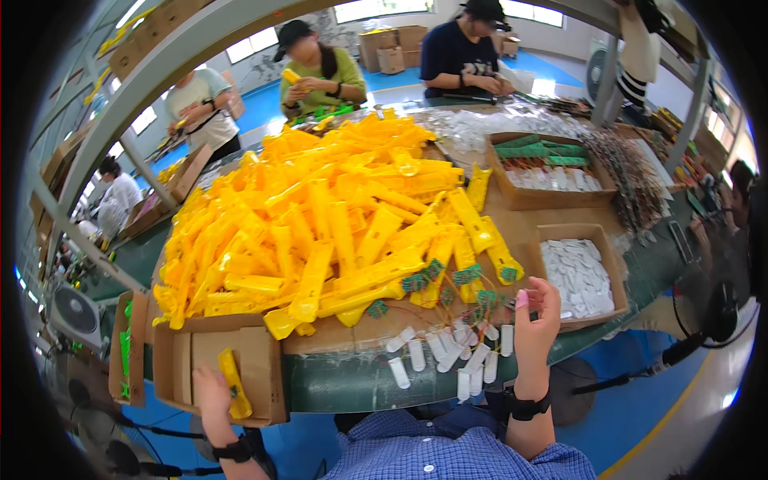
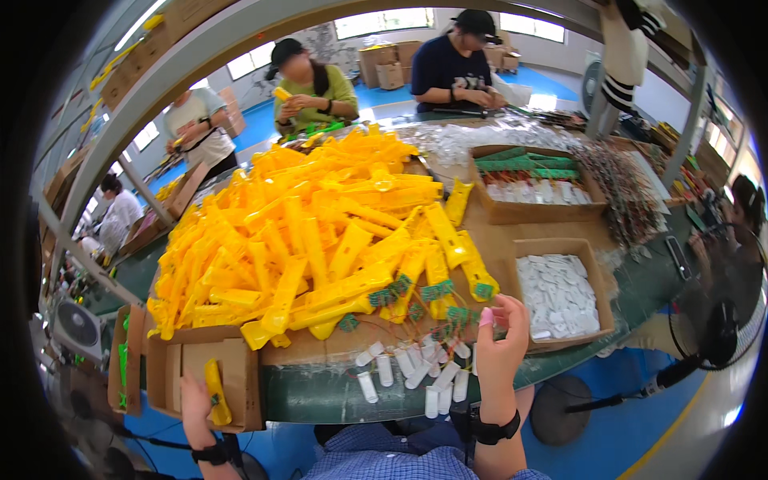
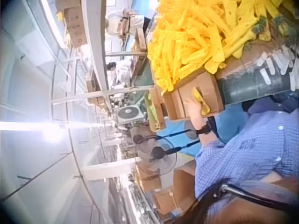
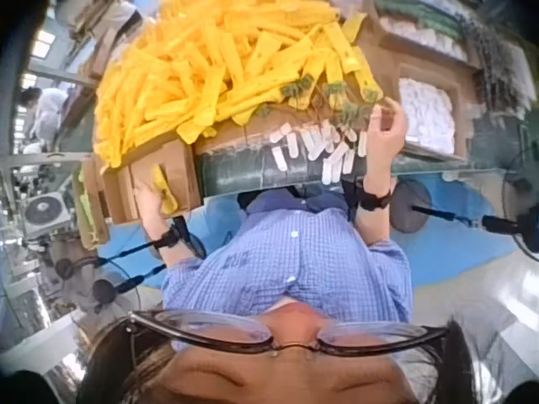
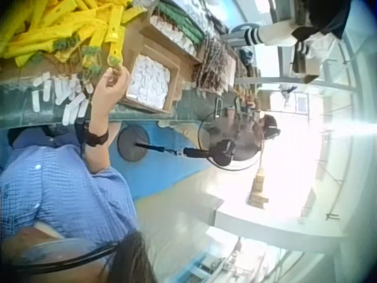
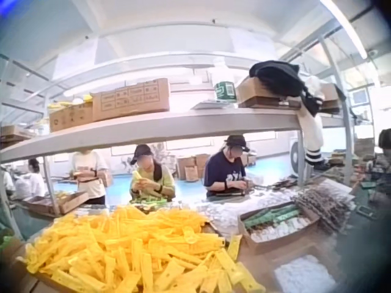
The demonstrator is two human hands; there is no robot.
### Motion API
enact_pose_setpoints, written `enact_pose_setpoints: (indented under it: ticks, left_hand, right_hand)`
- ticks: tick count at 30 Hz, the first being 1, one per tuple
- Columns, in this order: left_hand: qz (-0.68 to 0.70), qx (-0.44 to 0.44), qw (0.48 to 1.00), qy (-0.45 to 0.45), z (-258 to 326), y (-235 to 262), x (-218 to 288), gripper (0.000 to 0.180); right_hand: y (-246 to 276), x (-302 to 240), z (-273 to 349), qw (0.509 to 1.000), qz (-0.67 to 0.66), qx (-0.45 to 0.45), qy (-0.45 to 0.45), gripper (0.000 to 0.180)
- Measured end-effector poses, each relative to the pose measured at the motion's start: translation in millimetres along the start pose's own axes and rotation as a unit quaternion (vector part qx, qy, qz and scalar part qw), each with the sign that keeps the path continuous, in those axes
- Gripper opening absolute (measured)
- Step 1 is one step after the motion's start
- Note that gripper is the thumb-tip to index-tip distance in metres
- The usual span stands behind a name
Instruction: Assembling electronic circuit boards and components into yellow plastic housings at a factory workstation.
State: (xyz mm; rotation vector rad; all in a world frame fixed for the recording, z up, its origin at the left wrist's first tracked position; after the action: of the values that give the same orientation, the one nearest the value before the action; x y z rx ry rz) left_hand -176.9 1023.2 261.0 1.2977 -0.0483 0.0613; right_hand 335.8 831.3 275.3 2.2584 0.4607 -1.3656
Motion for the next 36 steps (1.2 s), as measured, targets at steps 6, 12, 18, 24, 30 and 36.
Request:
enact_pose_setpoints:
  ticks: [6, 12, 18, 24, 30, 36]
  left_hand:
    - [-0.003, 0.186, 0.979, -0.079, 54.9, 62.5, 79.6, 0.054]
    - [-0.021, 0.137, 0.973, -0.183, 34.5, 71.5, 137.2, 0.055]
    - [-0.032, 0.12, 0.947, -0.297, 1.2, 49.6, 212.1, 0.071]
    - [-0.105, 0.072, 0.944, -0.303, 1.4, 38.2, 246.0, 0.083]
    - [-0.028, 0.047, 0.966, -0.252, 14.2, 25.6, 258.3, 0.084]
    - [0.085, 0.162, 0.933, -0.311, -4.7, -6.6, 246.8, 0.073]
  right_hand:
    - [49.8, 10.9, -10.4, 0.975, 0.199, 0.095, 0.015, 0.019]
    - [25.9, 9.3, -7.7, 0.987, 0.121, -0.102, -0.04, 0.02]
    - [-40.1, 17.0, -26.0, 0.961, 0.153, -0.222, 0.061, 0.03]
    - [-50.4, 26.4, -33.3, 0.942, 0.215, -0.249, 0.062, 0.025]
    - [-40.4, 14.3, -24.5, 0.981, -0.006, -0.189, -0.034, 0.016]
    - [-25.1, -2.0, -19.1, 0.953, -0.276, -0.122, 0.016, 0.018]
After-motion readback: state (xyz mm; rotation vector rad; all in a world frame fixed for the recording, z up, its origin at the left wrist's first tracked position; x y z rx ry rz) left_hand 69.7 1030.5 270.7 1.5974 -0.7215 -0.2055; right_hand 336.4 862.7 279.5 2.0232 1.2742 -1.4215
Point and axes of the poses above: each hand's wrist, its own z-axis away from the middle knuckle, its own y-axis out of the back of the hand, x = y × z, the point moved 1 cm from there along -z, towards the middle knuckle, and after that the axes turned 12 degrees about -x, right-handed, at the moved point
